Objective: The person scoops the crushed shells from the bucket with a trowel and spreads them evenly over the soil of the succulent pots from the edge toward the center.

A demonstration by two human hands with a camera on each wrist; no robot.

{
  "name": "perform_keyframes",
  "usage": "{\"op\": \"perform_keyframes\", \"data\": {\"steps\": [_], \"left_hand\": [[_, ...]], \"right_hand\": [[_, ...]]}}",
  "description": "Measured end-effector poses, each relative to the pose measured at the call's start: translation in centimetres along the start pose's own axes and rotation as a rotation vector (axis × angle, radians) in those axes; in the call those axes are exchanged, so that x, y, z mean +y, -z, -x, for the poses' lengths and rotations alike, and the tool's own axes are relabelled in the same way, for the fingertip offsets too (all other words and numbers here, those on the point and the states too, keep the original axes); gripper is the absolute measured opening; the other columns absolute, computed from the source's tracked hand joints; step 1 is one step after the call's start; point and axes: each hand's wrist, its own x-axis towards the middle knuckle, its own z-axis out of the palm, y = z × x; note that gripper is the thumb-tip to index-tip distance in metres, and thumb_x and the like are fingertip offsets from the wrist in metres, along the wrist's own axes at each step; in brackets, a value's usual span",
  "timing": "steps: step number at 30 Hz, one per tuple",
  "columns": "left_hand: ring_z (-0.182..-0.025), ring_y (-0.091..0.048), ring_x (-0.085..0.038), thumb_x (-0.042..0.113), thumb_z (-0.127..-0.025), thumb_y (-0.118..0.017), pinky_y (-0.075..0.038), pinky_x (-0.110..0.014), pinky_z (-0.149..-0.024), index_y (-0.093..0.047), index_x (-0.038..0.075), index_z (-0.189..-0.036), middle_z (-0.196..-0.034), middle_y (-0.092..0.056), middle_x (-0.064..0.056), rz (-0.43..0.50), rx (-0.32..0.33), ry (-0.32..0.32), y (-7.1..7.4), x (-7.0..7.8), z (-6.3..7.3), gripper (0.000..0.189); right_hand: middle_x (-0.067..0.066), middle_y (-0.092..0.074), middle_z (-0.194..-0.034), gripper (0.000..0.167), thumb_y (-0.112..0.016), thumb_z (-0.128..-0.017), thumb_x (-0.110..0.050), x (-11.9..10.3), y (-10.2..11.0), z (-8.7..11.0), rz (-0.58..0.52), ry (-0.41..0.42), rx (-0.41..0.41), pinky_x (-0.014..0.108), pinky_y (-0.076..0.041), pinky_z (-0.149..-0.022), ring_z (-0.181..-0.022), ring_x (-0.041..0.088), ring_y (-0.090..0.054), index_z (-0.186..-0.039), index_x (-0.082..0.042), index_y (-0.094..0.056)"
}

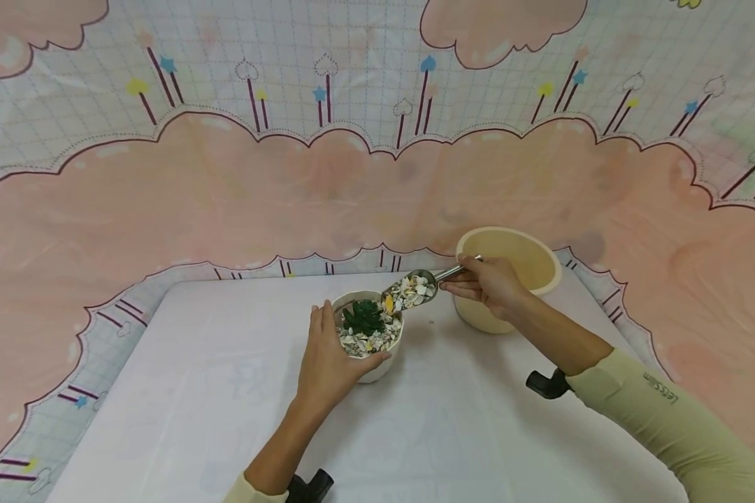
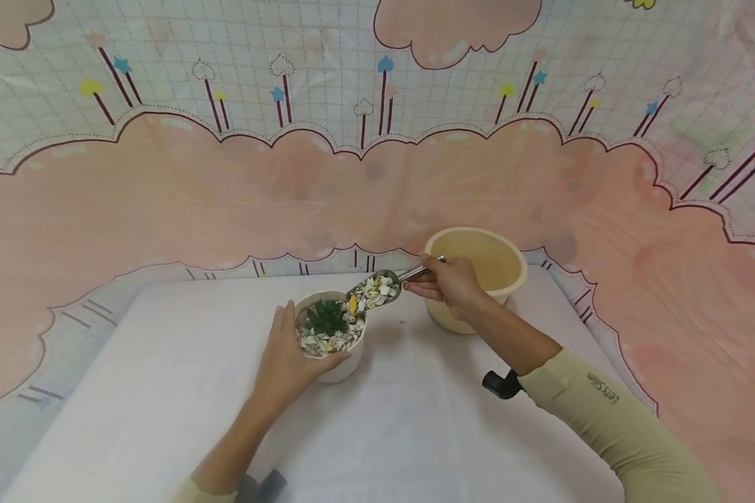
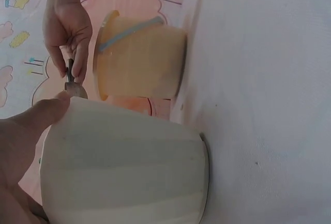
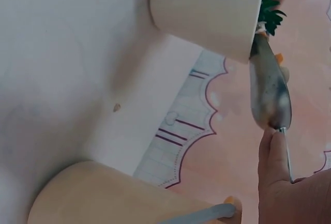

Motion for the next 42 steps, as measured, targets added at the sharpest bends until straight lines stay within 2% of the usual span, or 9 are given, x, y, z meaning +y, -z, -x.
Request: {"op": "perform_keyframes", "data": {"steps": [9, 20, 25, 27, 32, 42], "left_hand": [[-0.155, -0.021, -0.048, 0.052, -0.070, -0.097, -0.034, -0.062, -0.116, -0.021, -0.008, -0.163, -0.167, -0.023, -0.031, 0.025, -0.036, -0.061, 0.4, -1.0, -0.8, 0.135], [-0.154, -0.023, -0.048, 0.052, -0.069, -0.097, -0.036, -0.064, -0.114, -0.019, -0.003, -0.166, -0.169, -0.019, -0.028, 0.031, -0.098, -0.067, 1.0, -1.3, -1.2, 0.136], [-0.156, -0.016, -0.048, 0.054, -0.068, -0.097, -0.039, -0.063, -0.113, -0.018, -0.005, -0.165, -0.167, -0.020, -0.029, 0.016, -0.076, -0.037, 0.8, -0.5, -0.8, 0.138], [-0.156, -0.017, -0.049, 0.055, -0.067, -0.097, -0.040, -0.063, -0.112, -0.019, -0.005, -0.164, -0.165, -0.022, -0.030, 0.007, -0.055, -0.029, 0.6, -0.3, -0.7, 0.139], [-0.153, -0.024, -0.050, 0.054, -0.068, -0.097, -0.040, -0.061, -0.113, -0.021, -0.007, -0.163, -0.164, -0.025, -0.032, -0.023, -0.034, -0.058, 0.3, -0.4, -0.7, 0.136], [-0.153, -0.025, -0.048, 0.053, -0.069, -0.096, -0.038, -0.064, -0.113, -0.017, 0.001, -0.167, -0.168, -0.020, -0.029, 0.010, -0.113, -0.086, 0.8, -1.3, -1.4, 0.137]], "right_hand": [[0.021, -0.076, -0.092, 0.030, -0.045, -0.114, -0.011, 0.1, 0.0, -0.1, 0.030, 0.003, -0.002, 0.034, -0.059, -0.086, -0.082, 0.024, -0.079, -0.120, 0.017, -0.053], [0.017, -0.076, -0.088, 0.029, -0.045, -0.114, -0.012, 0.0, -0.3, -0.8, 0.054, 0.043, -0.005, 0.032, -0.059, -0.085, -0.083, 0.021, -0.079, -0.119, 0.014, -0.055], [0.015, -0.076, -0.088, 0.030, -0.047, -0.114, -0.015, -0.2, -0.6, -0.9, 0.071, 0.053, 0.011, 0.033, -0.059, -0.085, -0.082, 0.021, -0.079, -0.125, 0.011, -0.057], [0.015, -0.076, -0.088, 0.030, -0.048, -0.114, -0.016, -0.2, -0.6, -0.8, 0.064, 0.047, 0.009, 0.032, -0.059, -0.085, -0.081, 0.021, -0.079, -0.126, 0.010, -0.057], [0.017, -0.076, -0.087, 0.029, -0.048, -0.114, -0.015, -0.3, -0.5, -0.8, 0.049, 0.035, 0.006, 0.032, -0.060, -0.085, -0.081, 0.022, -0.079, -0.118, 0.013, -0.057], [0.014, -0.075, -0.083, 0.023, -0.047, -0.114, -0.012, -0.5, -0.5, -1.0, 0.054, 0.035, 0.029, 0.031, -0.060, -0.083, -0.076, 0.020, -0.078, -0.112, 0.008, -0.057]]}}
